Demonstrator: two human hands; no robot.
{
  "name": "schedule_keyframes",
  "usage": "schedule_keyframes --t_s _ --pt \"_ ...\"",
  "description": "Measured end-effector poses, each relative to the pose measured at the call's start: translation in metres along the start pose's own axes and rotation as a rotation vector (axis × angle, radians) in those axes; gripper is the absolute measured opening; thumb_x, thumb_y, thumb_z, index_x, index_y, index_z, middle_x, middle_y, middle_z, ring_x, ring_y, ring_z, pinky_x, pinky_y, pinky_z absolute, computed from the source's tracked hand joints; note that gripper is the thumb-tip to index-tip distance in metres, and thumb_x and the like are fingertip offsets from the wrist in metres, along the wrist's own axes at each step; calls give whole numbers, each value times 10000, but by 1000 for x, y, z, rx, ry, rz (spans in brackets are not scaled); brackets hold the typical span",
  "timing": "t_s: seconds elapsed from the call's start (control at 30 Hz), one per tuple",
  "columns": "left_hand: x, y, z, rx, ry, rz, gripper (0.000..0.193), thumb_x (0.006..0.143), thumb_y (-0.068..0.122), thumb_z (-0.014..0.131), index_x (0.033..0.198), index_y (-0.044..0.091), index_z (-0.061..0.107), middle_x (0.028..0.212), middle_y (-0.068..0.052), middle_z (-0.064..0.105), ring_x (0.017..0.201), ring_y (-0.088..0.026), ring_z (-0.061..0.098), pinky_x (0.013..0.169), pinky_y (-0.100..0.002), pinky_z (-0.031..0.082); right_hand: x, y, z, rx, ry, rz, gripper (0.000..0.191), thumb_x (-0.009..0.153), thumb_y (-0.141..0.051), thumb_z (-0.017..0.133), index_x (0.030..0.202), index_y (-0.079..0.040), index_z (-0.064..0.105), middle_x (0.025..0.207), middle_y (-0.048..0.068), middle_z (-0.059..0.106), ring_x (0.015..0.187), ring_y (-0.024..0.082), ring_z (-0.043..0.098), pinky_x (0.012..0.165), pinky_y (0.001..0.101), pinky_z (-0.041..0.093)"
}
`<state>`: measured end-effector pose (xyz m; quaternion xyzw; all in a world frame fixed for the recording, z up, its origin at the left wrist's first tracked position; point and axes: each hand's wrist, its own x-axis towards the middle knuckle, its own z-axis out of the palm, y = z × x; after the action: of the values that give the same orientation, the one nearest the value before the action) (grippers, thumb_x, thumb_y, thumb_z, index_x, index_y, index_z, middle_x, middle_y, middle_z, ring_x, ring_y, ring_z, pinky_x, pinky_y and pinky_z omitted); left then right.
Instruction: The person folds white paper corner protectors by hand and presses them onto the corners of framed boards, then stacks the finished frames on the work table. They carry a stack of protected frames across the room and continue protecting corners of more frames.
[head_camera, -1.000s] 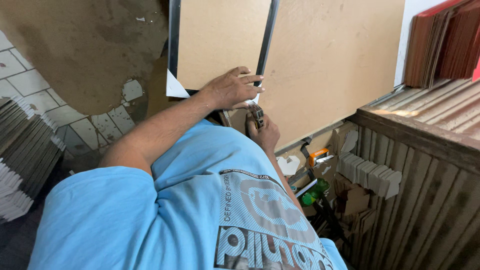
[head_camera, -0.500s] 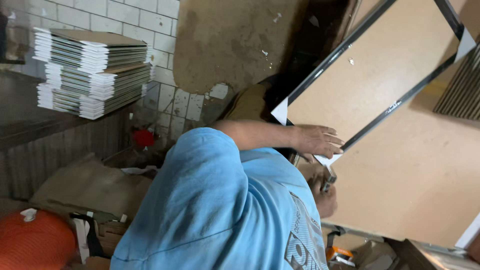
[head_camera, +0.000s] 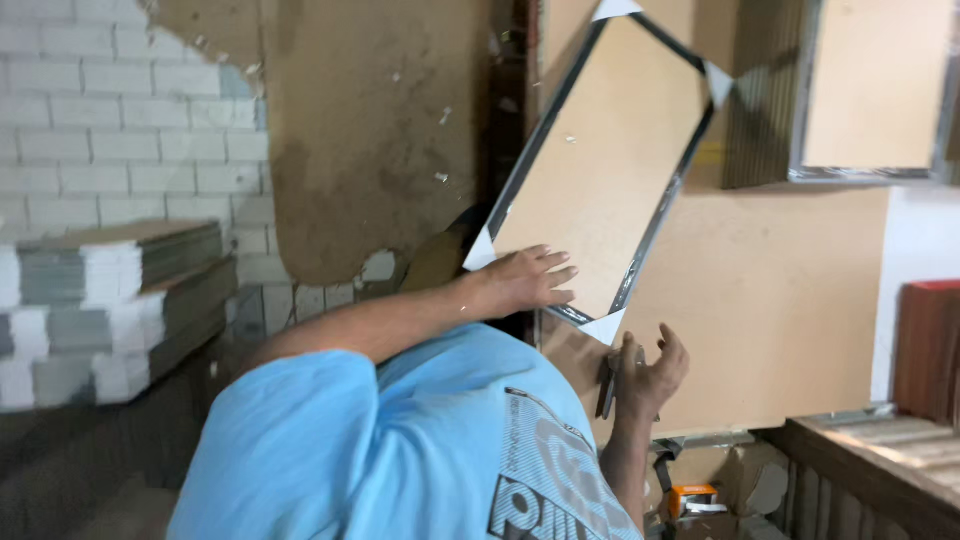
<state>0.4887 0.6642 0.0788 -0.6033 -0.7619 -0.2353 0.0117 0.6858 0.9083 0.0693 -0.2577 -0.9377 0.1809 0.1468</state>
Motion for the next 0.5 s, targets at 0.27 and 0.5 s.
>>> schedule_keyframes --t_s 0.27,0.5 --pt "56 64 -240 -448 -187 279 449 732 47 662 1180 50 671 1183 -150 721 1142 -340 695 849 -437 566 66 -95 -56 665 198 -265 368 971 -167 668 1317 -56 616 1476 189 558 1425 301 507 1179 428 438" --pt "96 73 -349 -22 91 446 424 872 276 713 1258 109 661 1151 -62 734 1069 -222 711 967 -468 534 74 -97 -126 782 21 -439 341 1000 -379 670 1088 -69 783 1113 148 820 1227 284 758 1280 578 401"
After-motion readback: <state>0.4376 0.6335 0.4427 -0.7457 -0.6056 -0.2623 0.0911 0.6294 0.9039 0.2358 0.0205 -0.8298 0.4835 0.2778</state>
